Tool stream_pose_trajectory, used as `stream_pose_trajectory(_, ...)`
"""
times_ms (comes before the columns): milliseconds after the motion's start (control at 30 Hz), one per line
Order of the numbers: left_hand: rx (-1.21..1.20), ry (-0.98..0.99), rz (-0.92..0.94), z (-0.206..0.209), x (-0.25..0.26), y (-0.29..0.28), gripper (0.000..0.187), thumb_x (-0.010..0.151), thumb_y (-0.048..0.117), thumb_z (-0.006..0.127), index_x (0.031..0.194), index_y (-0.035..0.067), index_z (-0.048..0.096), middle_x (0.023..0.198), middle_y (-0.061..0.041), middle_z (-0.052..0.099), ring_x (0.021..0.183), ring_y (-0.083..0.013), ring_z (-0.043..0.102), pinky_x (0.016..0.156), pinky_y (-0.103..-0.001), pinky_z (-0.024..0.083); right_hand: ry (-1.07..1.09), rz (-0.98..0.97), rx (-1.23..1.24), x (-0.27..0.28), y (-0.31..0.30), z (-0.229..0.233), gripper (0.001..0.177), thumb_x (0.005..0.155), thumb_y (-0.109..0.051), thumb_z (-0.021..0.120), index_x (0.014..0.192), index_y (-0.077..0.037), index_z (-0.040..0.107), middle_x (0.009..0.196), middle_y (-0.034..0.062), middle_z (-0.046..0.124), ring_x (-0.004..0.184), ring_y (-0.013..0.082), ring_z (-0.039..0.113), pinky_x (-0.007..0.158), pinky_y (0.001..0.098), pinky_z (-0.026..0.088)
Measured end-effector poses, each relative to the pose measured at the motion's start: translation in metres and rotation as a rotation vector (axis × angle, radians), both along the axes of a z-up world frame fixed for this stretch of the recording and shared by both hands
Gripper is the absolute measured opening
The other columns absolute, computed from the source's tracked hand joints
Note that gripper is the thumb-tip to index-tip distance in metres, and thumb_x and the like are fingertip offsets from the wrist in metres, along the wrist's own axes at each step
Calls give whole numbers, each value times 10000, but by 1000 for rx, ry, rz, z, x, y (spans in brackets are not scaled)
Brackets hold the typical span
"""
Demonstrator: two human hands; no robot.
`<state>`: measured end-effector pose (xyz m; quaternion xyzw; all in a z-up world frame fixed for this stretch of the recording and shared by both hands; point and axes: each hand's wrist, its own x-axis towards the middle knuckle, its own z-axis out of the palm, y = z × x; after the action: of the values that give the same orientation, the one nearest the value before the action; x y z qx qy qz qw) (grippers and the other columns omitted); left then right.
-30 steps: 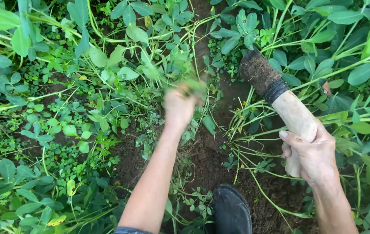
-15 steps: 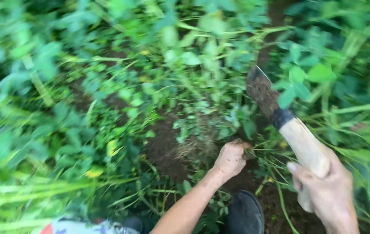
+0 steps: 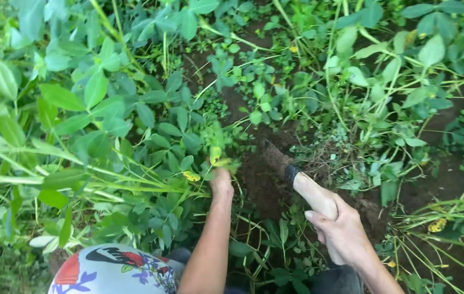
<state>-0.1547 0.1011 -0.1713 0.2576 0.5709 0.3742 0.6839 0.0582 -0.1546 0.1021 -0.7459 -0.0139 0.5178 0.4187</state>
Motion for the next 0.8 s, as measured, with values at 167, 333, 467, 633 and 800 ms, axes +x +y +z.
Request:
stream_pose_trajectory(167, 24, -40, 402, -72, -87, 8, 201, 996, 232, 579, 1153, 144, 667, 1041, -44, 695, 845, -175, 575, 745, -324, 460, 10, 25, -15, 4, -5, -24, 545, 833, -156, 785, 1343, -86, 608, 659, 69, 612, 452, 169, 529, 411, 331, 428)
stream_pose_trajectory(333, -6, -183, 700, -121, -140, -2, 219, 992, 282, 576, 1161, 164, 647, 1013, -17, 651, 845, -168, 551, 773, -324, 453, 4, 22, -12, 13, -21, -25, 519, 815, -127, 770, 1307, -34, 632, 655, 69, 586, 462, 173, 518, 415, 343, 434)
stream_pose_trajectory(467, -67, -449, 708, -122, -146, -16, 154, 981, 239, 586, 1091, 137, 622, 1026, -29, 680, 837, -170, 663, 745, -336, 559, -50, 157, -123, 24, -10, -17, 538, 813, -115, 799, 1329, -56, 661, 674, 90, 589, 505, 199, 519, 444, 367, 432)
stream_pose_trajectory(633, 15, 43, 157, 52, -42, 7, 189, 957, 162, 602, 1103, 180, 721, 938, -28, 713, 661, -174, 618, 551, -319, 460, -214, 634, -381, 33, 57, 34, 683, 833, -253, 840, 1462, -292, 574, 778, 99, 699, 542, 208, 597, 513, 356, 525)
stream_pose_trajectory(800, 329, 346, -491, -34, 6, 18, 186, 1017, 97, 611, 1105, 86, 775, 957, -92, 793, 778, -151, 696, 629, -265, 546, -364, 819, -245, 47, 94, 40, 685, 768, -359, 855, 1392, -327, 574, 864, 52, 713, 587, 170, 671, 585, 354, 564)
